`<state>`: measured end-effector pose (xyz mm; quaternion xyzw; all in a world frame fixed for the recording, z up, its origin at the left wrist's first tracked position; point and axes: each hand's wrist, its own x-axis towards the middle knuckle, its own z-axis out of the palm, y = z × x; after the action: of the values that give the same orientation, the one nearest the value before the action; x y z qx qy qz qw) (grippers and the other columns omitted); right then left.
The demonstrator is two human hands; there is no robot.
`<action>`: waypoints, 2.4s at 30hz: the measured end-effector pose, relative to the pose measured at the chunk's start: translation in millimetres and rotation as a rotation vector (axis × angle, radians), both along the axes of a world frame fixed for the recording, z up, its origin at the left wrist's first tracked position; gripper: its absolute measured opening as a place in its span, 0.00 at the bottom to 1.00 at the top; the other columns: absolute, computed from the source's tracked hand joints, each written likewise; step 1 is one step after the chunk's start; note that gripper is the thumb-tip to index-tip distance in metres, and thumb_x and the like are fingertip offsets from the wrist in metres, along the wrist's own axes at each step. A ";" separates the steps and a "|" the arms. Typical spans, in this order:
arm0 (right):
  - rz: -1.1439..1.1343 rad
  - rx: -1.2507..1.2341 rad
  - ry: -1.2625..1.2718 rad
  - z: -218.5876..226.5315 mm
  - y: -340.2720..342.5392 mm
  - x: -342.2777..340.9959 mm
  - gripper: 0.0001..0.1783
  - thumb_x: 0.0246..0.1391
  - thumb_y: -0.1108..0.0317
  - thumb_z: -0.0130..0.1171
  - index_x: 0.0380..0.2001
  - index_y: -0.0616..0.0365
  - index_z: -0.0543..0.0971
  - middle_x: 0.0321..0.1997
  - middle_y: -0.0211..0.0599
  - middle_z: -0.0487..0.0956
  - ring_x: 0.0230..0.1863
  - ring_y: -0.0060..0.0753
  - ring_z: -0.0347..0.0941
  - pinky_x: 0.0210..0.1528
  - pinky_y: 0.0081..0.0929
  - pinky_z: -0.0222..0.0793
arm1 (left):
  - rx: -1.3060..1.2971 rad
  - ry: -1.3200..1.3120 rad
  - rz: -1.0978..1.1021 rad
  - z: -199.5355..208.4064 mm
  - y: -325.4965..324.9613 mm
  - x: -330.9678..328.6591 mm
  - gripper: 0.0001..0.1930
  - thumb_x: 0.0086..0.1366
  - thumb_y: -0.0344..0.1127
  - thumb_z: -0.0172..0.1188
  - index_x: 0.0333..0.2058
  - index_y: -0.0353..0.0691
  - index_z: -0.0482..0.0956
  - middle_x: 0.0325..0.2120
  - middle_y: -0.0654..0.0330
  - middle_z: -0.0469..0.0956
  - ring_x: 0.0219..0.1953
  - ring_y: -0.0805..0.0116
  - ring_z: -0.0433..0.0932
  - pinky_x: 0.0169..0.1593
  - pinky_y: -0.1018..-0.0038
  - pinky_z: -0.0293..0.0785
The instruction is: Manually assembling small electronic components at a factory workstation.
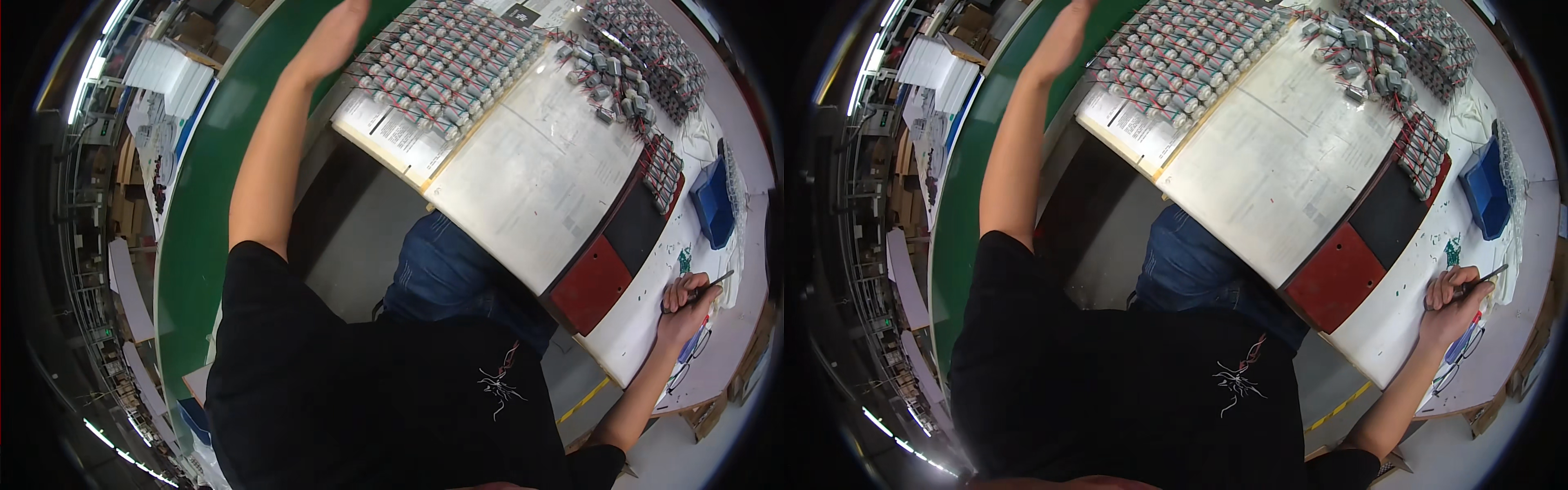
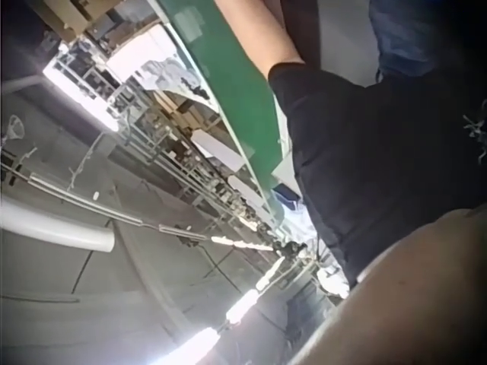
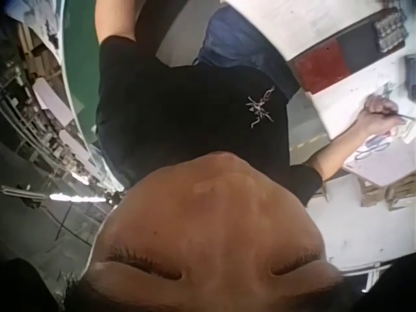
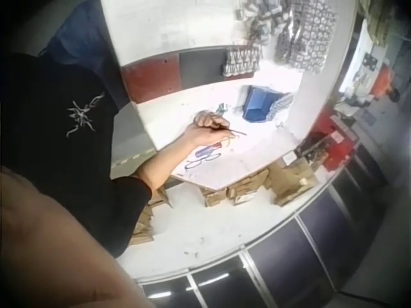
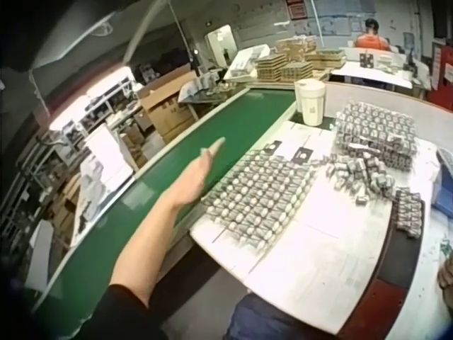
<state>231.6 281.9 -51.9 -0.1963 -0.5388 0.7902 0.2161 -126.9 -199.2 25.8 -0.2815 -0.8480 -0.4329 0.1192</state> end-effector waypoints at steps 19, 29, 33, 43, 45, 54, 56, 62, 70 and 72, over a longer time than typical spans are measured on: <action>-0.076 0.127 -0.082 7.1 -13.5 -3.3 0.22 0.74 0.52 0.45 0.27 0.53 0.67 0.16 0.26 0.61 0.14 0.19 0.52 0.17 0.21 0.49 | -0.204 -0.116 -0.461 33.8 116.2 75.1 0.12 0.67 0.35 0.64 0.44 0.34 0.86 0.39 0.52 0.87 0.39 0.66 0.86 0.43 0.72 0.79; -0.056 0.066 -0.012 -0.9 -3.9 4.3 0.16 0.72 0.60 0.49 0.29 0.56 0.67 0.15 0.26 0.61 0.13 0.19 0.52 0.16 0.20 0.50 | -0.206 0.104 -0.616 7.4 376.3 110.0 0.23 0.61 0.50 0.65 0.54 0.53 0.83 0.40 0.49 0.85 0.43 0.48 0.84 0.49 0.57 0.80; 0.047 0.068 0.089 5.0 -6.6 3.5 0.10 0.69 0.65 0.50 0.32 0.57 0.71 0.16 0.25 0.61 0.13 0.18 0.52 0.16 0.20 0.50 | -0.359 0.451 -0.598 17.7 423.7 130.8 0.11 0.57 0.40 0.63 0.39 0.52 0.87 0.32 0.53 0.86 0.37 0.51 0.86 0.37 0.58 0.80; -0.035 0.181 0.012 13.6 -16.4 -9.7 0.07 0.58 0.79 0.47 0.37 0.62 0.74 0.19 0.28 0.67 0.12 0.17 0.53 0.15 0.19 0.52 | -0.217 0.554 -0.515 14.4 453.9 136.9 0.07 0.55 0.36 0.62 0.25 0.42 0.86 0.25 0.51 0.85 0.29 0.49 0.86 0.33 0.58 0.81; -0.035 0.210 0.005 11.3 -13.7 -7.6 0.08 0.56 0.80 0.46 0.37 0.62 0.74 0.19 0.29 0.67 0.12 0.17 0.53 0.15 0.19 0.52 | -0.071 0.496 -0.449 35.8 449.3 132.2 0.08 0.57 0.36 0.61 0.24 0.41 0.86 0.25 0.50 0.84 0.29 0.49 0.85 0.33 0.57 0.81; 0.054 0.103 0.093 0.4 5.5 4.6 0.07 0.51 0.82 0.42 0.29 0.58 0.69 0.18 0.29 0.66 0.12 0.17 0.51 0.15 0.19 0.51 | 0.402 0.483 -0.467 125.9 286.0 53.9 0.11 0.66 0.39 0.63 0.39 0.38 0.88 0.29 0.56 0.87 0.29 0.64 0.86 0.40 0.71 0.81; 0.078 0.071 0.095 1.7 3.4 4.6 0.07 0.51 0.82 0.42 0.28 0.57 0.67 0.17 0.29 0.65 0.12 0.17 0.50 0.15 0.19 0.51 | 0.370 0.295 -0.316 141.3 206.1 61.1 0.09 0.68 0.32 0.62 0.42 0.34 0.86 0.31 0.57 0.88 0.28 0.70 0.85 0.34 0.74 0.79; 0.046 0.070 0.094 3.7 1.0 -2.0 0.07 0.51 0.81 0.42 0.28 0.56 0.68 0.17 0.28 0.65 0.12 0.17 0.51 0.15 0.19 0.51 | 0.368 0.322 0.101 49.4 21.1 17.8 0.10 0.70 0.30 0.61 0.44 0.31 0.85 0.36 0.61 0.87 0.39 0.78 0.83 0.47 0.80 0.78; 0.023 0.168 0.189 0.0 12.0 4.0 0.06 0.55 0.79 0.44 0.31 0.58 0.70 0.18 0.29 0.66 0.13 0.17 0.53 0.15 0.19 0.52 | -0.213 0.349 0.089 -17.0 -85.2 74.4 0.10 0.70 0.32 0.61 0.41 0.31 0.86 0.33 0.59 0.86 0.34 0.74 0.83 0.43 0.77 0.77; -0.043 0.230 0.281 7.2 11.4 4.4 0.03 0.60 0.74 0.47 0.34 0.58 0.72 0.17 0.28 0.65 0.12 0.16 0.52 0.15 0.17 0.52 | -0.508 0.390 -0.001 -13.6 -108.1 81.1 0.11 0.71 0.35 0.60 0.41 0.33 0.87 0.33 0.58 0.86 0.33 0.71 0.83 0.42 0.76 0.77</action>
<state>235.9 293.3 -44.8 -0.0692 -0.5859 0.7381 0.3273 -45.8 -307.3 12.2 -0.3805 -0.8899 -0.1454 0.2053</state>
